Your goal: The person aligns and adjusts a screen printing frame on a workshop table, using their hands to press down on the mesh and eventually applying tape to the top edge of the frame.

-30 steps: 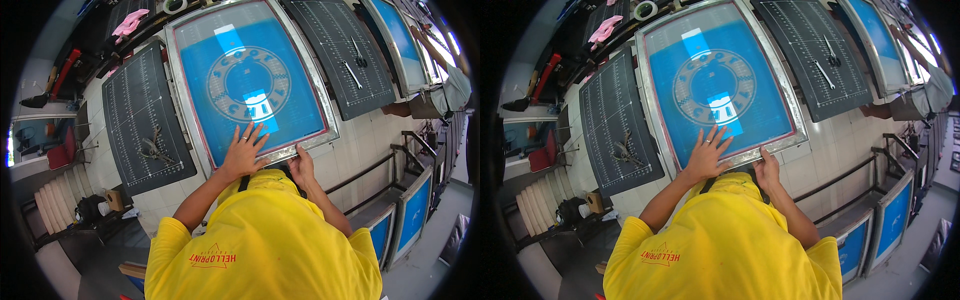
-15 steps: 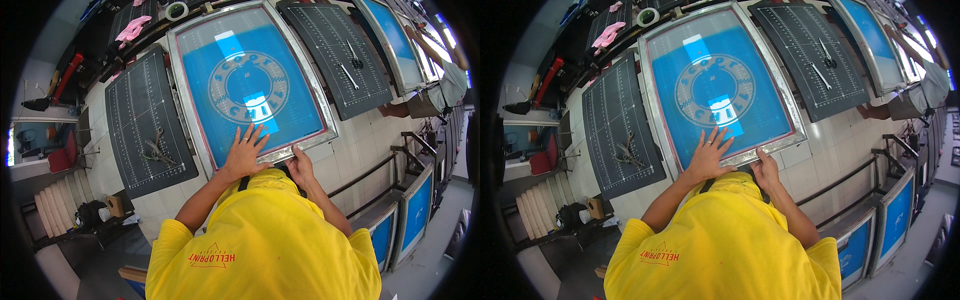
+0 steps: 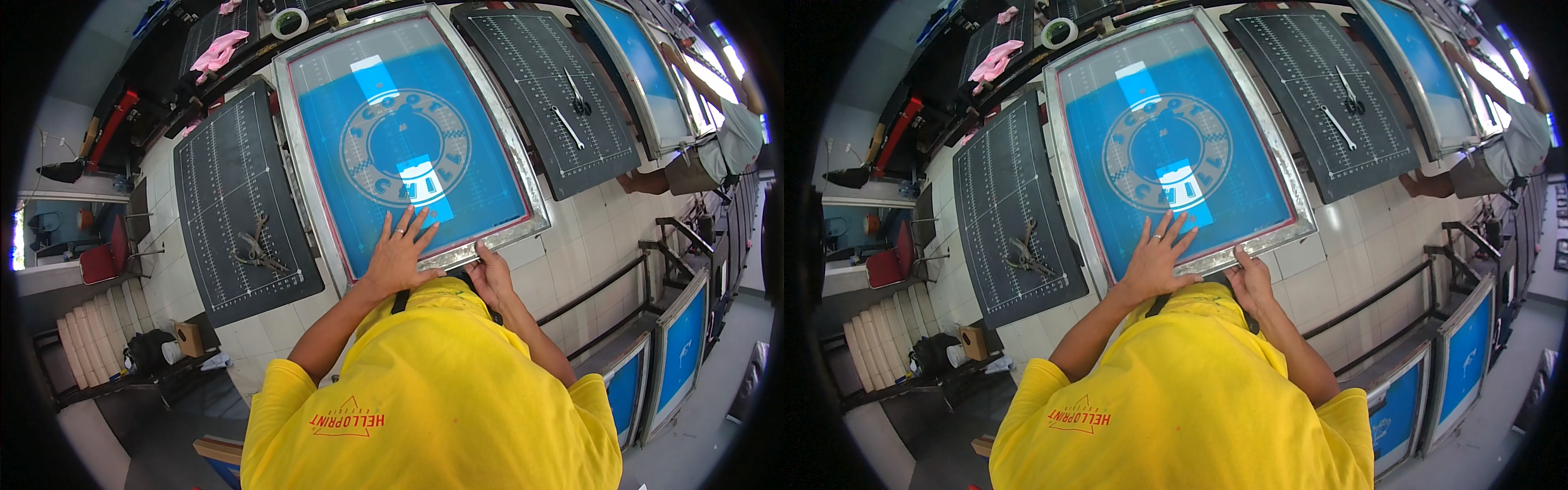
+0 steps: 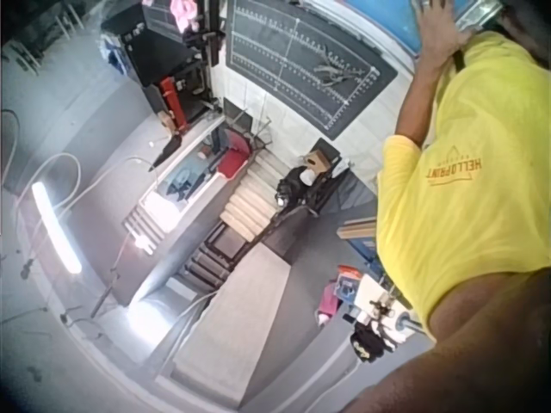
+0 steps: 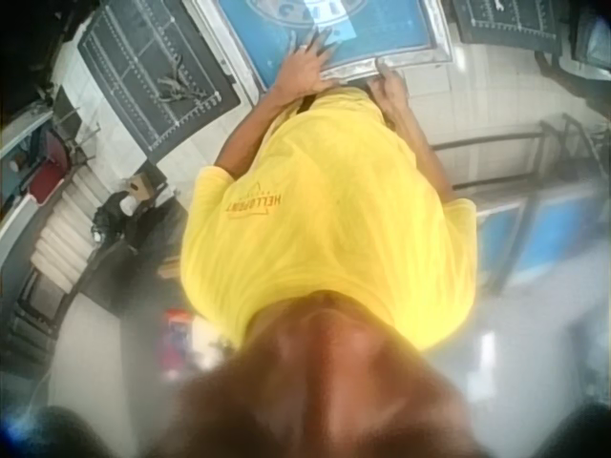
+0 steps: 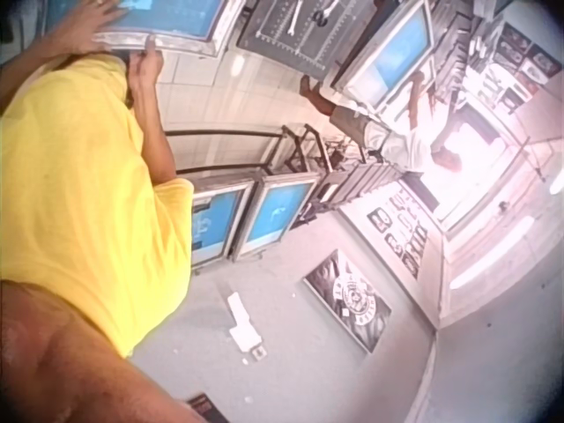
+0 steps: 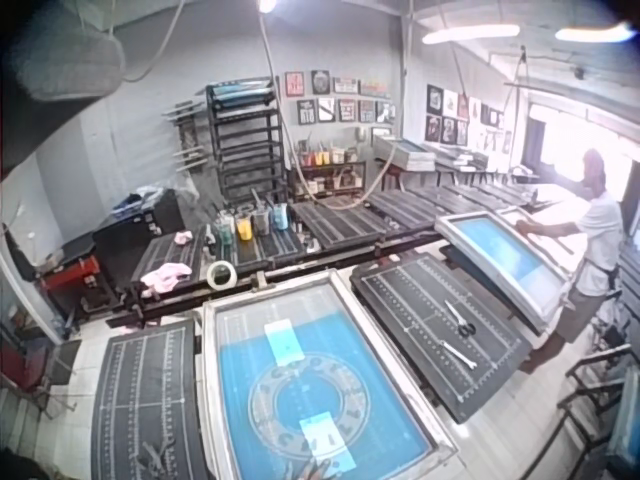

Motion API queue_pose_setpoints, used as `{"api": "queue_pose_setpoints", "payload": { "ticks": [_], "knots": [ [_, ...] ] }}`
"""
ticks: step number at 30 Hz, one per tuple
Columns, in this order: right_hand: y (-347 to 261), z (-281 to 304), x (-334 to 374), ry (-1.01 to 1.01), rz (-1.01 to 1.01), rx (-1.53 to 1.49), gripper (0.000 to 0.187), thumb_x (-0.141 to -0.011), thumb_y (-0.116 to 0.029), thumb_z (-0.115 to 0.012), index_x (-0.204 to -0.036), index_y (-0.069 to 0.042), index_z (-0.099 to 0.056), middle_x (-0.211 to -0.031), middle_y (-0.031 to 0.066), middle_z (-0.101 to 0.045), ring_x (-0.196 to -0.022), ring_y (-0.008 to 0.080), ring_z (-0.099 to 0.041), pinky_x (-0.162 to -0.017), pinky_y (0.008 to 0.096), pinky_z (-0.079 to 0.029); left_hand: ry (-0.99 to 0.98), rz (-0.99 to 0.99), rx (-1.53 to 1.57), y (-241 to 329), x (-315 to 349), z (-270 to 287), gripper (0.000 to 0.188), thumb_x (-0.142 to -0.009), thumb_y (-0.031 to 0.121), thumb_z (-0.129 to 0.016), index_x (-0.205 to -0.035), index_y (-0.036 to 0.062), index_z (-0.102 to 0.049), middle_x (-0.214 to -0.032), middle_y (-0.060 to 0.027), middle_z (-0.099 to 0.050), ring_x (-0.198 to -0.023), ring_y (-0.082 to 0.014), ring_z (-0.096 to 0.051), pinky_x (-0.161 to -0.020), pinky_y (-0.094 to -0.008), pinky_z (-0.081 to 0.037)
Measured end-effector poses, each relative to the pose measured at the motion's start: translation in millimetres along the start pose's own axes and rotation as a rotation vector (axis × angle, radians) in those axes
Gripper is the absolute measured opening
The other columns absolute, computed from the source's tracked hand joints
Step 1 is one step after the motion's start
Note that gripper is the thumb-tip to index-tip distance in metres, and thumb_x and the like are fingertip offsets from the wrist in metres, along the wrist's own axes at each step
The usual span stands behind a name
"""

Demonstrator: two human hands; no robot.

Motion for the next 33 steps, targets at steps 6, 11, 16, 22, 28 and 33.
{"api": "queue_pose_setpoints", "payload": {
  "ticks": [6, 11, 16, 22, 28, 33],
  "knots": [
    [-1, -3, 2, 0.009, -0.003, -0.007, 0.025, -0.099, -0.013, -0.062, -0.114, 0.004, -0.052, -0.110, 0.0133, -0.062, -0.100, 0.0239, -0.063, -0.093, 0.0394, -0.054, 0.001, 0.003, 0.002, -2, 0, -3, 0.093, -0.081, 0.076, -0.057, -0.150, 0.0147, -0.045, -0.162, -0.0149, -0.026, -0.150, -0.0392, -0.019, -0.119, -0.0653, -0.011],
    [2, 6, -3, -0.004, -0.002, 0.004, 0.026, -0.099, -0.013, -0.062, -0.115, 0.004, -0.052, -0.110, 0.0133, -0.062, -0.101, 0.0243, -0.063, -0.094, 0.0400, -0.054, 0.011, -0.002, 0.004, -1, 0, -3, 0.093, -0.081, 0.076, -0.056, -0.150, 0.0145, -0.045, -0.162, -0.0148, -0.026, -0.150, -0.0389, -0.019, -0.119, -0.0653, -0.011],
    [2, 6, -5, -0.018, 0.018, 0.009, 0.033, -0.099, -0.015, -0.063, -0.120, 0.007, -0.050, -0.112, 0.0144, -0.062, -0.105, 0.0261, -0.063, -0.097, 0.0409, -0.054, 0.018, -0.008, -0.002, 0, 1, -2, 0.092, -0.082, 0.076, -0.056, -0.150, 0.0143, -0.045, -0.162, -0.0147, -0.027, -0.151, -0.0384, -0.019, -0.119, -0.0653, -0.011],
    [-7, 11, 21, -0.034, -0.280, 0.680, 0.060, -0.106, -0.044, -0.043, -0.123, 0.013, -0.056, -0.114, 0.0200, -0.066, -0.104, 0.0286, -0.066, -0.095, 0.0401, -0.054, 0.062, 0.009, 0.232, -9, 2, 5, 0.080, -0.089, 0.061, -0.061, -0.149, 0.0119, -0.045, -0.161, -0.0148, -0.028, -0.150, -0.0368, -0.022, -0.121, -0.0599, -0.012],
    [-202, -118, 130, -0.324, 0.693, 1.346, 0.044, -0.108, -0.032, -0.038, -0.129, -0.002, -0.063, -0.119, 0.0113, -0.069, -0.109, 0.0216, -0.061, -0.095, 0.0361, -0.047, 0.516, 0.024, 0.765, -66, 31, 183, 0.058, -0.094, 0.026, -0.063, -0.144, 0.0013, -0.048, -0.147, -0.0175, -0.050, -0.135, -0.0297, -0.046, -0.111, -0.0412, -0.036],
    [-231, -298, 346, -0.816, 1.802, 1.624, 0.044, -0.107, -0.032, -0.038, -0.128, -0.002, -0.063, -0.119, 0.0116, -0.069, -0.109, 0.0221, -0.061, -0.094, 0.0364, -0.047, 0.685, -0.613, 0.207, 75, 104, 402, 0.057, -0.094, 0.027, -0.061, -0.143, 0.0011, -0.048, -0.146, -0.0176, -0.050, -0.134, -0.0299, -0.047, -0.111, -0.0413, -0.036]
  ]
}}
Point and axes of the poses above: each hand's wrist, its own x-axis away from the middle knuckle, its own z-axis out of the back of the hand, y = z × x, the point moved 9 cm from there along -x, towards the middle knuckle
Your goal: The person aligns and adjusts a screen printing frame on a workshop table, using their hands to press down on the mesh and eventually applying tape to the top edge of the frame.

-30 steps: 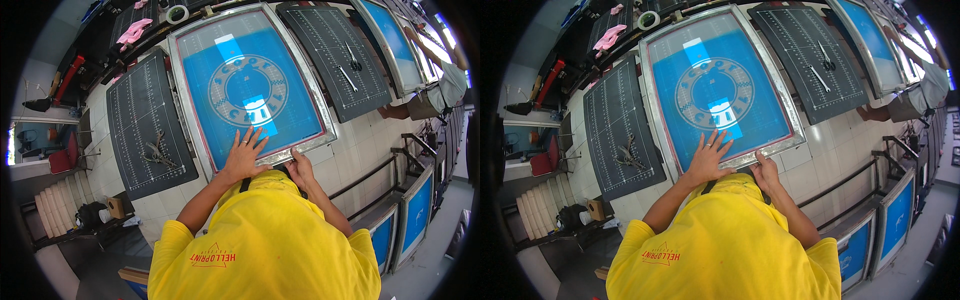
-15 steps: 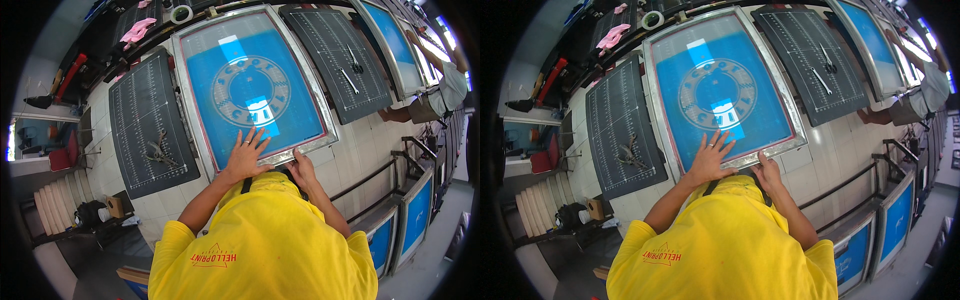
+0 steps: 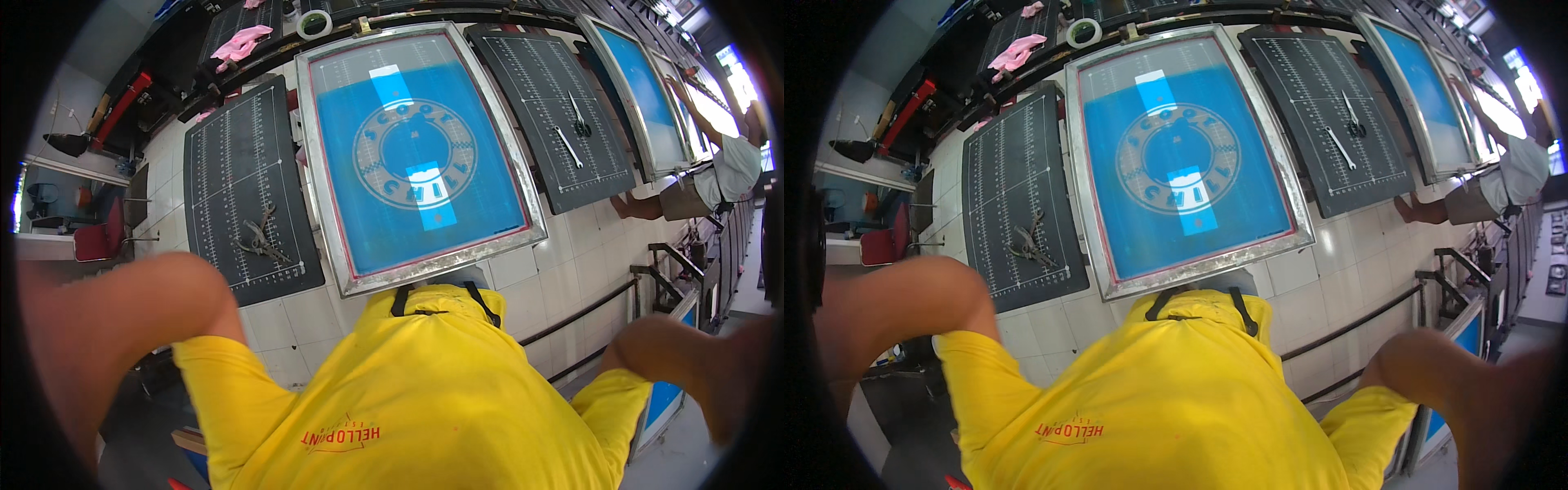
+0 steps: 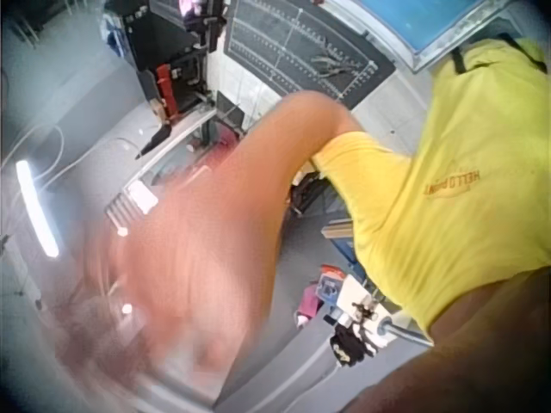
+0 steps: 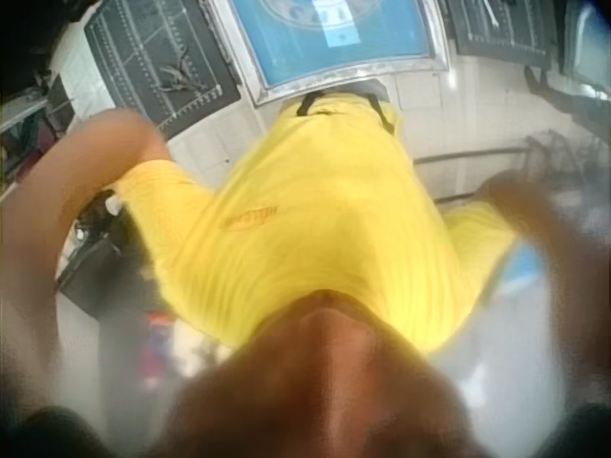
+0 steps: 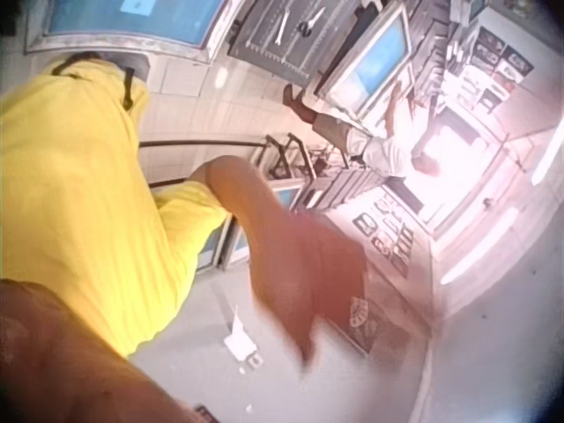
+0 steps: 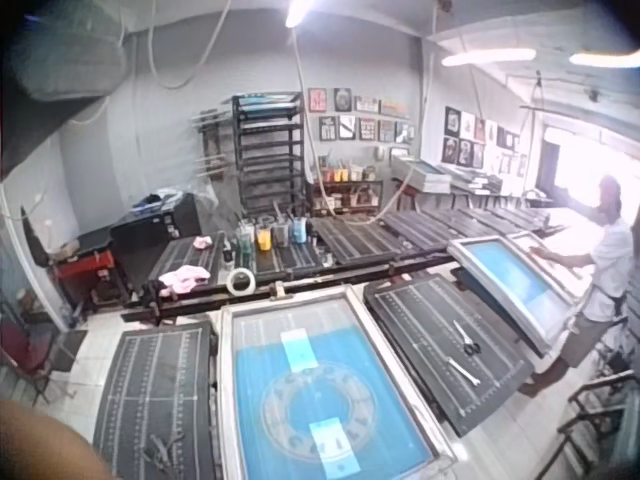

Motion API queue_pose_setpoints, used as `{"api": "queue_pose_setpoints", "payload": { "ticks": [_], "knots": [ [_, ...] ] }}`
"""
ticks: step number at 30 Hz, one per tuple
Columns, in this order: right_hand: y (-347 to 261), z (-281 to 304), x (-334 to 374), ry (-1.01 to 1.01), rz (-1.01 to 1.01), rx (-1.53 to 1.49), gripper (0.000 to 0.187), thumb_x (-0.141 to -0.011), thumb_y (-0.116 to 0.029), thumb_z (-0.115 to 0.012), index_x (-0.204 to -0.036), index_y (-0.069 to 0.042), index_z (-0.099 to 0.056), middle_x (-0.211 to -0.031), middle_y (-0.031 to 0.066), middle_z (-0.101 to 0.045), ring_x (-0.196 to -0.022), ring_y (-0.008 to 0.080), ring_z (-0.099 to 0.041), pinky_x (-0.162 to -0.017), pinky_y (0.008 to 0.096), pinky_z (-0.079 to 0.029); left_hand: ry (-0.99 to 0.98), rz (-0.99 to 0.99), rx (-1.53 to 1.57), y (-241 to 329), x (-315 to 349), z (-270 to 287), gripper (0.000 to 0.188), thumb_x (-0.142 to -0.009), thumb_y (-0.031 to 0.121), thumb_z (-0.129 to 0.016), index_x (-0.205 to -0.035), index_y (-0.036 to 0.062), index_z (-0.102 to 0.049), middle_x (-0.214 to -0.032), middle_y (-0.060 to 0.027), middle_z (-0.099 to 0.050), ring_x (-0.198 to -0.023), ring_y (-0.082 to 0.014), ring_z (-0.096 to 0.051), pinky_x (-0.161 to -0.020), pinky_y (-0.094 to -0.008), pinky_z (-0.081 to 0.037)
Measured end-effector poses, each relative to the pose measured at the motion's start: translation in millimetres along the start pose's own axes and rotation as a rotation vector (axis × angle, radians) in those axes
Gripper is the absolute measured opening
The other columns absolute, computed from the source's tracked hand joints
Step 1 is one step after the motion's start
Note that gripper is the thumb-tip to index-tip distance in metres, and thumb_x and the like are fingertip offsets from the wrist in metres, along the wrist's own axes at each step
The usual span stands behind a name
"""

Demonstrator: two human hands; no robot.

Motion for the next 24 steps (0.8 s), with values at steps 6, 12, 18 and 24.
{"api": "queue_pose_setpoints", "payload": {
  "ticks": [6, 12, 18, 24],
  "knots": [
    [-71, -57, -49, -0.388, 0.423, 0.061, 0.044, -0.107, -0.032, -0.037, -0.127, -0.002, -0.063, -0.118, 0.0119, -0.069, -0.108, 0.0228, -0.062, -0.094, 0.0368, -0.047, -0.426, -0.358, -0.140, 87, -36, -31, 0.056, -0.095, 0.029, -0.058, -0.142, 0.0008, -0.048, -0.144, -0.0177, -0.050, -0.133, -0.0301, -0.047, -0.110, -0.0415, -0.037],
    [-70, -61, -50, -0.416, 0.437, 0.113, 0.044, -0.107, -0.032, -0.037, -0.126, -0.002, -0.063, -0.117, 0.0123, -0.069, -0.108, 0.0234, -0.062, -0.094, 0.0372, -0.048, -0.482, -0.420, -0.196, 95, -27, -42, 0.055, -0.096, 0.030, -0.056, -0.141, 0.0005, -0.048, -0.143, -0.0179, -0.051, -0.132, -0.0303, -0.048, -0.109, -0.0416, -0.037],
    [-69, -64, -53, -0.388, 0.447, 0.126, 0.044, -0.107, -0.032, -0.037, -0.125, -0.002, -0.064, -0.116, 0.0126, -0.069, -0.108, 0.0240, -0.062, -0.094, 0.0376, -0.048, -0.500, -0.433, -0.227, 88, -23, -37, 0.054, -0.097, 0.032, -0.054, -0.140, 0.0002, -0.048, -0.142, -0.0181, -0.051, -0.131, -0.0305, -0.049, -0.108, -0.0417, -0.038],
    [-70, -67, -52, -0.363, 0.450, 0.136, 0.044, -0.107, -0.032, -0.037, -0.124, -0.002, -0.064, -0.115, 0.0130, -0.069, -0.107, 0.0246, -0.063, -0.094, 0.0380, -0.048, -0.526, -0.442, -0.261, 89, -19, -34, 0.054, -0.097, 0.033, -0.051, -0.139, -0.0001, -0.048, -0.141, -0.0182, -0.051, -0.129, -0.0307, -0.049, -0.107, -0.0418, -0.039]
  ]
}}
Point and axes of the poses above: each hand's wrist, its own x-axis away from the middle knuckle, its own z-axis out of the back of the hand, y = z × x, the point moved 9 cm from there along -x, towards the middle knuckle
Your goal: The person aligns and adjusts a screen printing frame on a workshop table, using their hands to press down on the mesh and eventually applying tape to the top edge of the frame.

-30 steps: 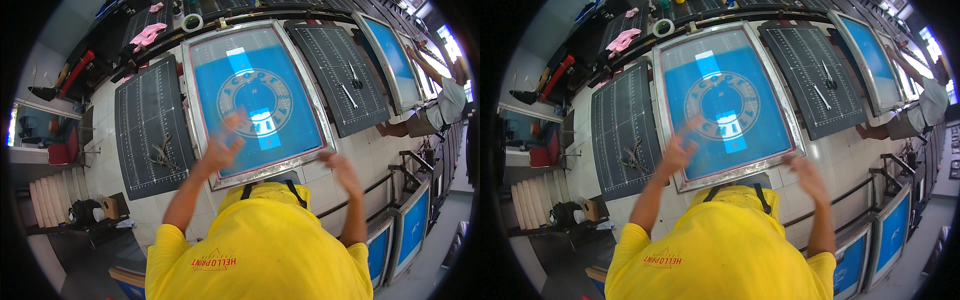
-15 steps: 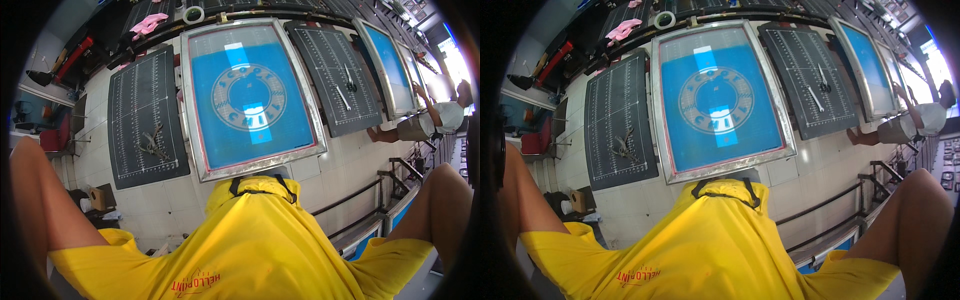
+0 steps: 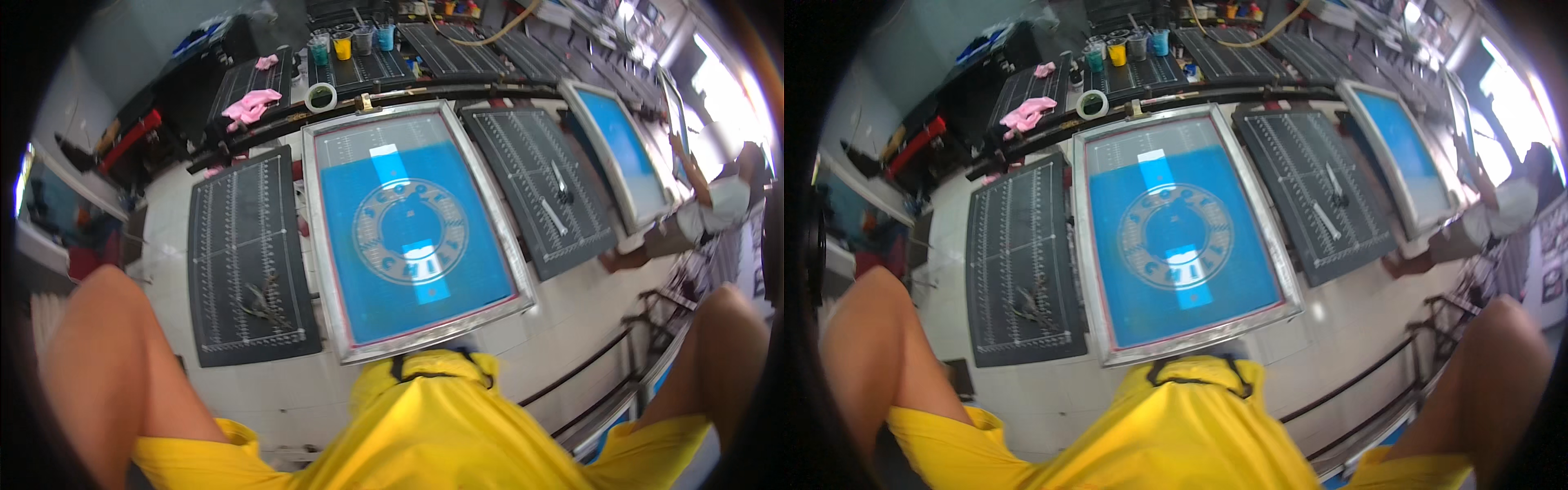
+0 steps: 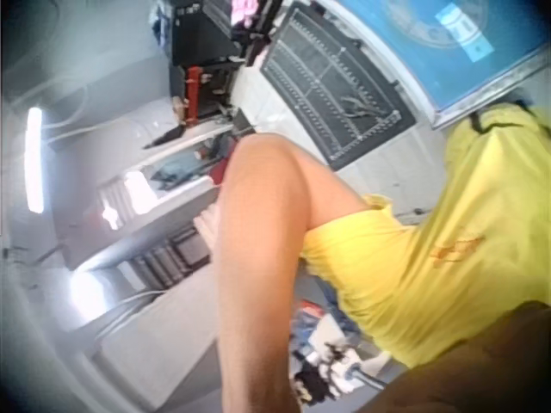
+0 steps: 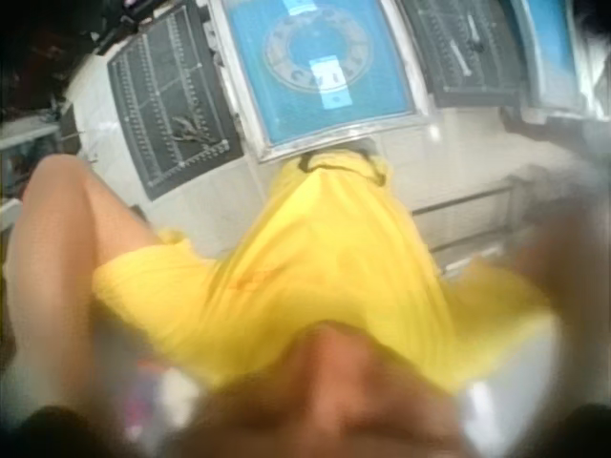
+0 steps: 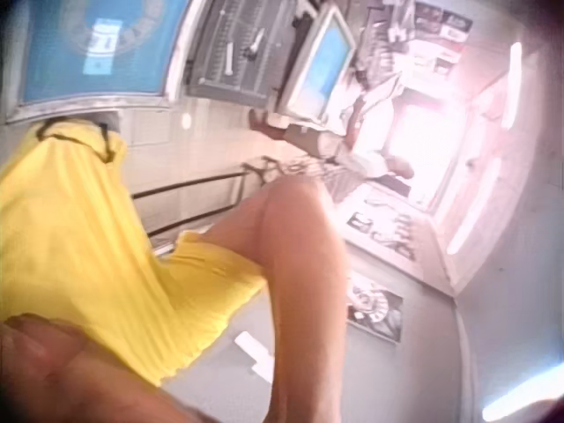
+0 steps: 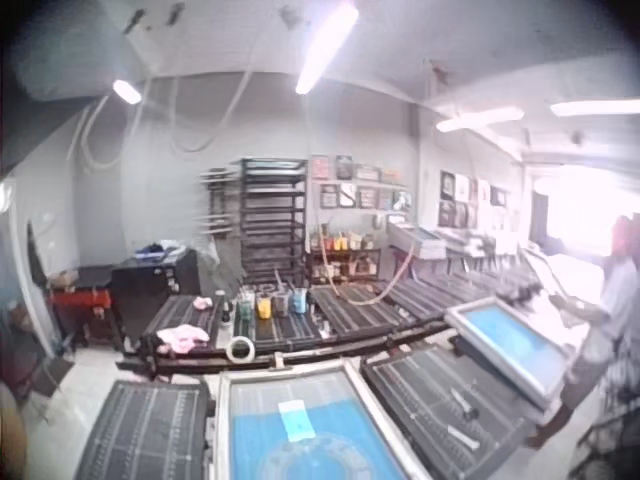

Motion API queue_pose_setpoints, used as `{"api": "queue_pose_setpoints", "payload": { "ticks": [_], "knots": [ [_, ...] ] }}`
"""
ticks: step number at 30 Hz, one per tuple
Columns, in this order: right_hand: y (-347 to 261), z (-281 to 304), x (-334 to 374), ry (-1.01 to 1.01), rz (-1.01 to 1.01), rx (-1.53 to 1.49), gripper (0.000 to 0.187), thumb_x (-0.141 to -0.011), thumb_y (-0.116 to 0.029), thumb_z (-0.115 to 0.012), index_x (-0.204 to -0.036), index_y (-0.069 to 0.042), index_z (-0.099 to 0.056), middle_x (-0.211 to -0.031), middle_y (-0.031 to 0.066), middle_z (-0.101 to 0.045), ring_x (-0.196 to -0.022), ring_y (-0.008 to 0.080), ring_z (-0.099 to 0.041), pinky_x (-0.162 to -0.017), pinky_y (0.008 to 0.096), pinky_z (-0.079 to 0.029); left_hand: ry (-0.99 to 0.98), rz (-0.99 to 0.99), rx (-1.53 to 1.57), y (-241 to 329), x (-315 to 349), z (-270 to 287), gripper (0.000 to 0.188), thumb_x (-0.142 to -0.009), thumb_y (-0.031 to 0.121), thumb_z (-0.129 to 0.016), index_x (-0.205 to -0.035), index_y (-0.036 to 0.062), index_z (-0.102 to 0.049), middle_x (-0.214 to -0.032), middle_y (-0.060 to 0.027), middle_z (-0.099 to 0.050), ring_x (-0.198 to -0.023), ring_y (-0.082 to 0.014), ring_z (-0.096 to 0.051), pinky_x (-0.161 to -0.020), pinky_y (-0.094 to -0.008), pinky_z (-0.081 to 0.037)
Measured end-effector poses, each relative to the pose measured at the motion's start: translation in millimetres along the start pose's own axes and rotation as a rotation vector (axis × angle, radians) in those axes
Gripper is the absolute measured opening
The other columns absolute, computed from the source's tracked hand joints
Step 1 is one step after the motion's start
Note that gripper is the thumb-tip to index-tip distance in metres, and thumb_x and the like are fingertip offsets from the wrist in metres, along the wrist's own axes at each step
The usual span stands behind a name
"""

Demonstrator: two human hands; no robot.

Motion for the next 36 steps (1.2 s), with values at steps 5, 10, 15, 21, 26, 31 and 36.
{"api": "queue_pose_setpoints", "payload": {
  "ticks": [5, 10, 15, 21, 26, 31, 36],
  "knots": [
    [0, -2, 2, -0.009, -0.020, -0.002, 0.044, -0.107, -0.032, -0.036, -0.123, -0.002, -0.064, -0.115, 0.0133, -0.069, -0.107, 0.0252, -0.063, -0.093, 0.0383, -0.049, 0.013, -0.005, -0.006, 0, -2, -2, 0.053, -0.098, 0.035, -0.049, -0.138, -0.0003, -0.049, -0.140, -0.0183, -0.052, -0.128, -0.0309, -0.050, -0.106, -0.0419, -0.039],
    [4, 2, 16, 0.008, -0.053, 0.021, 0.044, -0.107, -0.032, -0.036, -0.123, -0.002, -0.064, -0.114, 0.0136, -0.069, -0.106, 0.0257, -0.063, -0.093, 0.0386, -0.049, -0.002, -0.021, -0.019, -6, -6, -9, 0.053, -0.099, 0.036, -0.047, -0.137, -0.0005, -0.049, -0.139, -0.0185, -0.052, -0.127, -0.0311, -0.050, -0.106, -0.0420, -0.040],
    [15, -2, 14, 0.043, -0.076, -0.038, 0.044, -0.107, -0.033, -0.036, -0.122, -0.002, -0.064, -0.114, 0.0138, -0.069, -0.106, 0.0262, -0.063, -0.093, 0.0389, -0.049, -0.011, 0.016, 0.034, -18, -1, -10, 0.053, -0.099, 0.037, -0.045, -0.137, -0.0008, -0.049, -0.138, -0.0186, -0.052, -0.126, -0.0313, -0.051, -0.105, -0.0421, -0.041],
    [7, 5, 15, 0.073, -0.041, 0.001, 0.045, -0.106, -0.033, -0.036, -0.121, -0.002, -0.065, -0.113, 0.0142, -0.068, -0.106, 0.0268, -0.064, -0.093, 0.0393, -0.049, -0.031, -0.005, -0.032, -15, 1, -7, 0.054, -0.100, 0.039, -0.042, -0.136, -0.0010, -0.049, -0.136, -0.0187, -0.053, -0.125, -0.0315, -0.052, -0.104, -0.0422, -0.041],
    [0, 25, 26, 0.184, -0.031, 0.006, 0.045, -0.106, -0.033, -0.036, -0.120, -0.002, -0.065, -0.112, 0.0145, -0.068, -0.105, 0.0274, -0.064, -0.093, 0.0396, -0.050, -0.012, -0.024, -0.030, -18, -5, -8, 0.054, -0.101, 0.040, -0.040, -0.135, -0.0013, -0.049, -0.135, -0.0189, -0.053, -0.124, -0.0317, -0.052, -0.103, -0.0423, -0.042],
    [-28, 81, 55, 0.564, 0.067, 0.068, 0.045, -0.106, -0.033, -0.036, -0.120, -0.002, -0.065, -0.111, 0.0148, -0.068, -0.105, 0.0279, -0.064, -0.093, 0.0399, -0.050, 0.057, -0.022, -0.075, -19, 0, 5, 0.055, -0.101, 0.041, -0.038, -0.134, -0.0015, -0.049, -0.134, -0.0190, -0.053, -0.123, -0.0318, -0.053, -0.102, -0.0424, -0.042],
    [-32, 120, 153, 1.242, -0.042, 0.101, 0.045, -0.106, -0.033, -0.035, -0.119, -0.002, -0.065, -0.111, 0.0151, -0.068, -0.105, 0.0284, -0.064, -0.092, 0.0402, -0.050, 0.489, 0.120, -0.110, -34, 54, 22, 0.056, -0.102, 0.043, -0.036, -0.133, -0.0017, -0.049, -0.133, -0.0191, -0.054, -0.122, -0.0320, -0.053, -0.102, -0.0425, -0.043]
  ]
}}
Point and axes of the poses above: each hand's wrist, its own x-axis away from the middle knuckle, its own z-axis out of the back of the hand, y = z × x, the point moved 9 cm from there along -x, towards the middle knuckle
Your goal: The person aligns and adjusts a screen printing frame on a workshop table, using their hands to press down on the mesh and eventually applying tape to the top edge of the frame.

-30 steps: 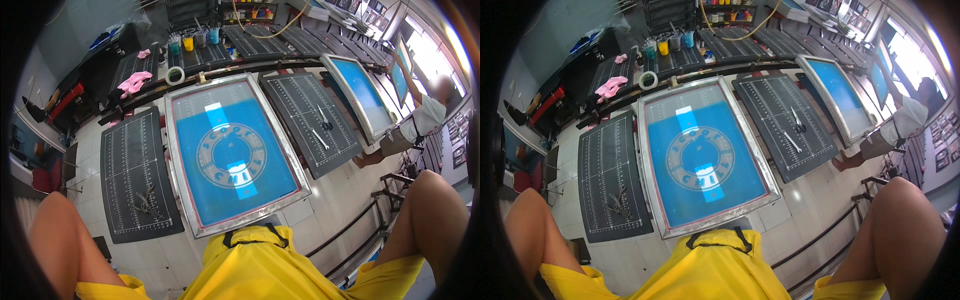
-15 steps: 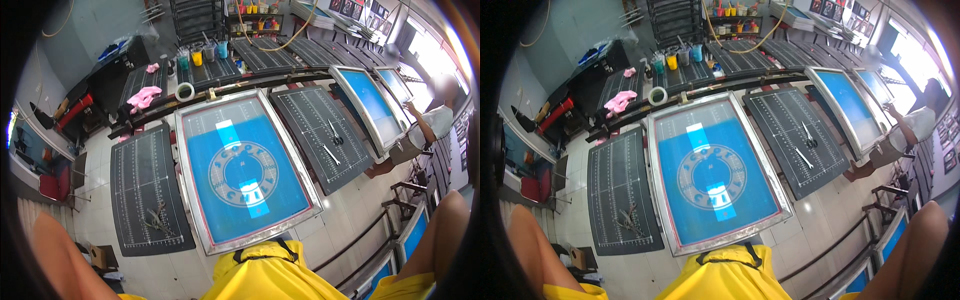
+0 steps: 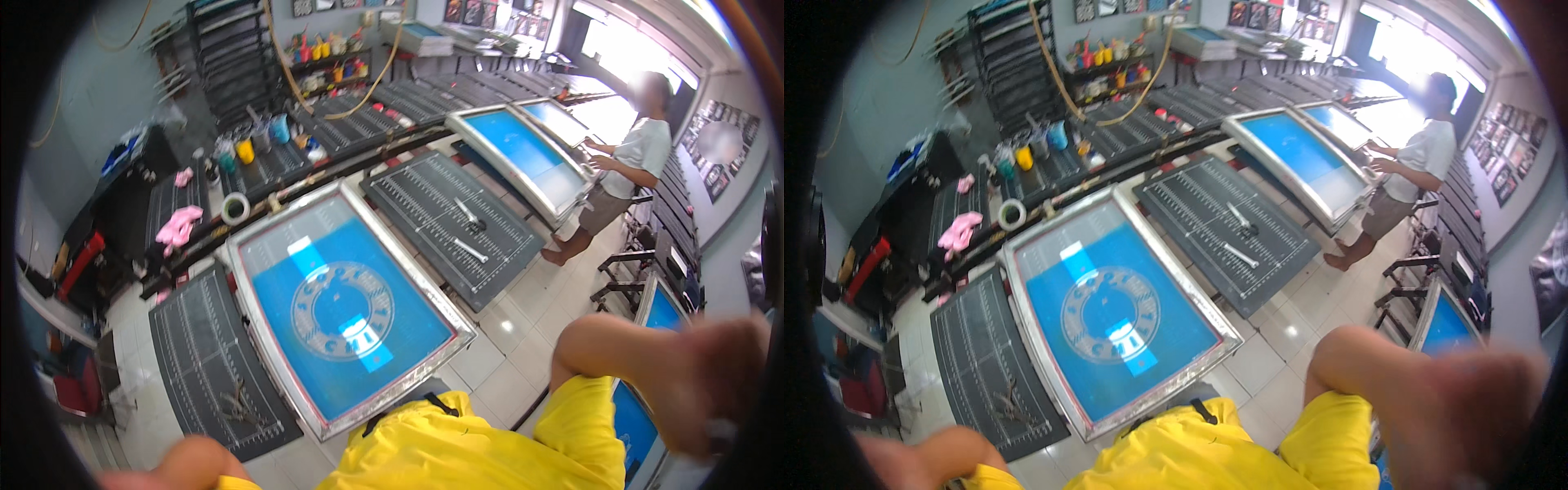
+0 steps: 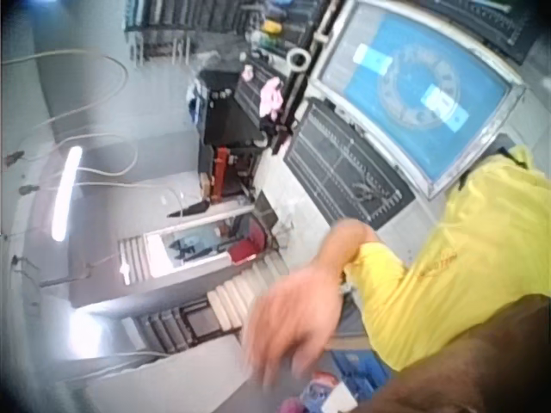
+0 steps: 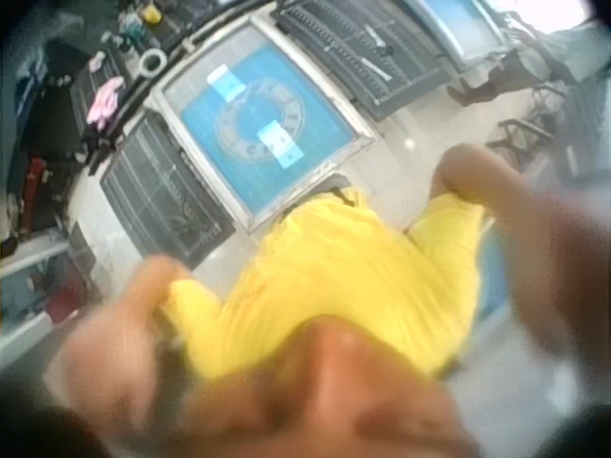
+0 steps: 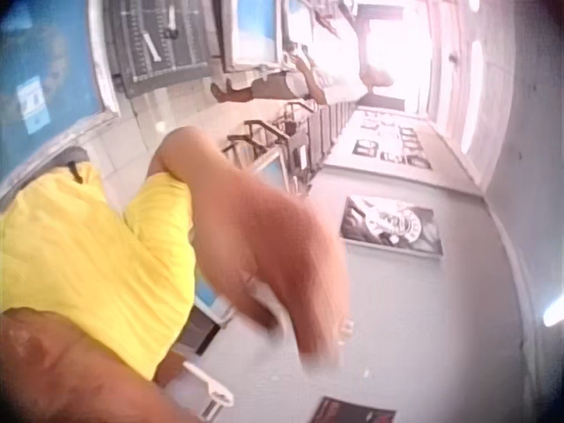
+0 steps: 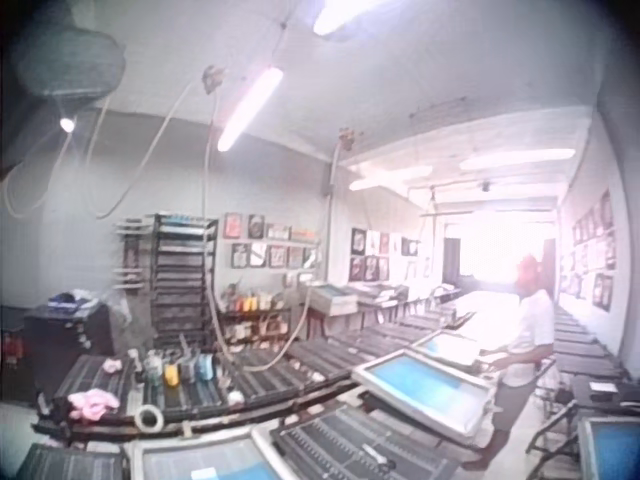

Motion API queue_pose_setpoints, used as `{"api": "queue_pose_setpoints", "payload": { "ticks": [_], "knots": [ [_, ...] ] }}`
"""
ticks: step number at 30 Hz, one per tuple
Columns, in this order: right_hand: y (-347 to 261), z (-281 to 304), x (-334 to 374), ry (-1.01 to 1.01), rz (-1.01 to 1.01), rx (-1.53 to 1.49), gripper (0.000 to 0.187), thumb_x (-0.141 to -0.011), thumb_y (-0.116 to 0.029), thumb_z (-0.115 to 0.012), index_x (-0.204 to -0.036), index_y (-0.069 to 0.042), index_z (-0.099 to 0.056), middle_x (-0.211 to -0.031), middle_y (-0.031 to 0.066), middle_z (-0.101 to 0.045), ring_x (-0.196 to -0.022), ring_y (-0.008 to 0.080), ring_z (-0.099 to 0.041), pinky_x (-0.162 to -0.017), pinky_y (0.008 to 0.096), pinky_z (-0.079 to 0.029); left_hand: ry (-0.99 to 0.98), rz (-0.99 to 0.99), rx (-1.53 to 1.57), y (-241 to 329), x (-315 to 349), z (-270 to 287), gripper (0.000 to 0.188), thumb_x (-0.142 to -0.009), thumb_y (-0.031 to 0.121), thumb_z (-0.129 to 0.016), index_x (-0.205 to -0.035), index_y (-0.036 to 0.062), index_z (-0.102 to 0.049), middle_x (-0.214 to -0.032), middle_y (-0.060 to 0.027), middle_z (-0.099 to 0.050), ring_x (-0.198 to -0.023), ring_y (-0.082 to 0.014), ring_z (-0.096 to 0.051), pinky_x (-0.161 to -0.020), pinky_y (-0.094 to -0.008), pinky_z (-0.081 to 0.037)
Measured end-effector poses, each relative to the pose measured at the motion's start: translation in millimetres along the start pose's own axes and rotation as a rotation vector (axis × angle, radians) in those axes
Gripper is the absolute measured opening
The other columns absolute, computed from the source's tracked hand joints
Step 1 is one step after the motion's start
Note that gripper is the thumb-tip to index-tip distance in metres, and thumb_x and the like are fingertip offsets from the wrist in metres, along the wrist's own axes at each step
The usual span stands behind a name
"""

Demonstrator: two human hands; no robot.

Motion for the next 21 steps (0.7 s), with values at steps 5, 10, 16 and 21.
{"api": "queue_pose_setpoints", "payload": {
  "ticks": [5, 10, 16, 21],
  "knots": [
    [142, -19, 160, -0.094, -0.800, 0.076, 0.028, -0.103, -0.017, -0.047, -0.112, 0.001, -0.066, -0.107, 0.0164, -0.068, -0.099, 0.0262, -0.065, -0.085, 0.0374, -0.052, 0.553, 0.958, 0.165, -75, 184, -51, 0.053, -0.104, 0.041, -0.040, -0.133, -0.0022, -0.051, -0.134, -0.0185, -0.055, -0.122, -0.0280, -0.055, -0.105, -0.0414, -0.042],
    [170, -11, 361, -0.581, -1.192, 0.567, 0.023, -0.095, -0.017, -0.060, -0.112, -0.001, -0.066, -0.105, 0.0177, -0.065, -0.098, 0.0361, -0.063, -0.086, 0.0398, -0.052, 0.392, 1.582, 0.076, -56, 392, -167, 0.039, -0.102, 0.020, -0.054, -0.134, -0.0031, -0.054, -0.132, -0.0173, -0.057, -0.121, -0.0285, -0.057, -0.105, -0.0397, -0.043],
    [173, 9, 464, -0.806, -1.360, 0.625, 0.031, -0.096, -0.024, -0.059, -0.118, -0.003, -0.063, -0.114, 0.0189, -0.064, -0.106, 0.0393, -0.061, -0.090, 0.0460, -0.050, 0.347, 1.684, 0.027, -21, 448, -198, 0.041, -0.100, 0.012, -0.056, -0.136, -0.0062, -0.050, -0.135, -0.0209, -0.052, -0.116, -0.0329, -0.060, -0.094, -0.0398, -0.054],
    [180, 10, 497, -0.786, -1.519, 0.577, 0.031, -0.098, -0.024, -0.055, -0.121, -0.004, -0.062, -0.118, 0.0198, -0.064, -0.110, 0.0403, -0.061, -0.091, 0.0457, -0.049, 0.355, 1.750, 0.007, -15, 429, -204, 0.039, -0.099, 0.011, -0.058, -0.132, -0.0092, -0.053, -0.129, -0.0196, -0.055, -0.108, -0.0264, -0.064, -0.084, -0.0341, -0.055]
  ]
}}
Point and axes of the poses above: each hand's wrist, its own x-axis away from the middle knuckle, its own z-axis out of the back of the hand, y = z × x, the point moved 9 cm from there along -x, towards the middle knuckle
